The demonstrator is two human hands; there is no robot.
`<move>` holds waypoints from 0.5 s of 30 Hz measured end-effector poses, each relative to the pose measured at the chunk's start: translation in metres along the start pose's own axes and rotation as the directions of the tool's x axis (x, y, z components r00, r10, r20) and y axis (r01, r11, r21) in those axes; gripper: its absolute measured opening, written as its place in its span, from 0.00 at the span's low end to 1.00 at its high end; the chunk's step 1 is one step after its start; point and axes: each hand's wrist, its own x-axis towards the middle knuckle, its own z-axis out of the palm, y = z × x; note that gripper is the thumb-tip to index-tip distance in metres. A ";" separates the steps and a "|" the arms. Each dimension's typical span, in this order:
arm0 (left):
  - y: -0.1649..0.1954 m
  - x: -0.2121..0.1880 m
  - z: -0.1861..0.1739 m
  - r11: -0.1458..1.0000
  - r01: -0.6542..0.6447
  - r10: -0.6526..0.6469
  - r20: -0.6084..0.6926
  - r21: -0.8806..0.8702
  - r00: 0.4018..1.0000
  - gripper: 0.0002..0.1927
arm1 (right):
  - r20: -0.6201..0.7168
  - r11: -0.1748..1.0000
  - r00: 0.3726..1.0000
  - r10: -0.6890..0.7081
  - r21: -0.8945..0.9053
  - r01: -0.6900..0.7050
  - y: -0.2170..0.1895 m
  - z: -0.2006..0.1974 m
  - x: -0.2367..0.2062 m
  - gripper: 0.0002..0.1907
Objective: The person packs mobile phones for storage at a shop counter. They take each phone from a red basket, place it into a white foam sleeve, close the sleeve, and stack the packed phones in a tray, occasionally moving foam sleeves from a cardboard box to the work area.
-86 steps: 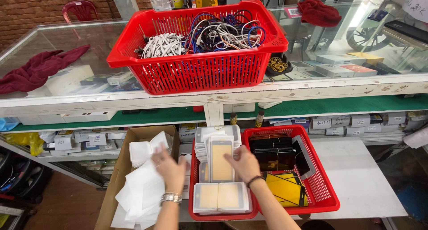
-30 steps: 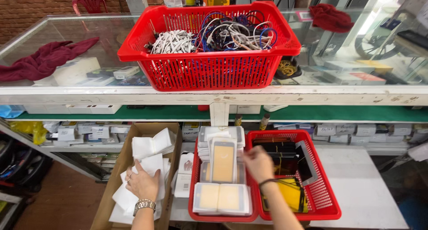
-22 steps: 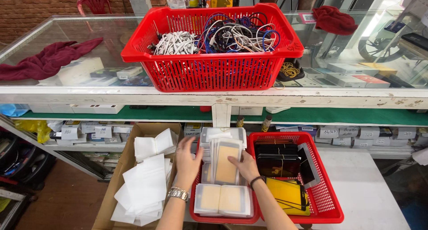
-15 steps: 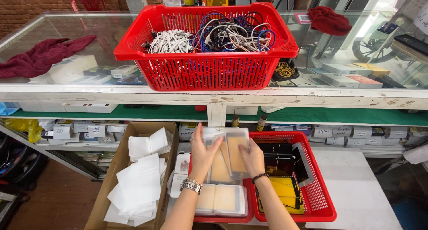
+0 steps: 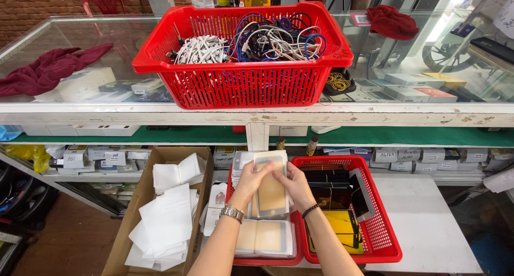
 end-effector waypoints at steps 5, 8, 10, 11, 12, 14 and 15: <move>0.014 0.011 0.002 0.951 -0.088 0.055 -0.118 -0.297 0.992 0.17 | 0.091 0.994 0.994 0.060 -0.100 -0.051 0.000 0.006 -0.018 0.17; 0.012 0.001 0.016 0.976 -0.063 0.035 -0.132 -0.208 0.991 0.16 | 0.057 0.999 0.998 0.017 -0.029 -0.016 0.004 0.002 -0.020 0.18; 0.010 -0.013 0.021 0.991 -0.032 0.020 -0.092 -0.131 0.996 0.16 | -0.011 0.992 0.997 -0.082 -0.099 0.081 0.002 -0.003 -0.016 0.18; 0.012 -0.018 0.020 0.994 -0.035 0.030 -0.041 -0.108 0.999 0.17 | -0.049 0.966 0.985 -0.167 -0.209 0.153 0.000 -0.006 -0.011 0.19; 0.014 -0.022 0.022 0.996 -0.035 0.036 0.010 -0.087 0.999 0.17 | -0.079 0.923 0.965 -0.250 -0.320 0.213 -0.004 -0.010 -0.008 0.19; 0.018 -0.029 0.023 0.961 0.080 -0.110 0.102 0.266 0.989 0.18 | -0.024 0.909 0.943 -0.332 -0.276 0.313 -0.015 -0.020 -0.001 0.19; 0.020 -0.031 0.025 0.893 0.118 -0.190 0.127 0.434 0.973 0.18 | 0.003 0.897 0.928 -0.374 -0.254 0.362 -0.022 -0.026 0.003 0.19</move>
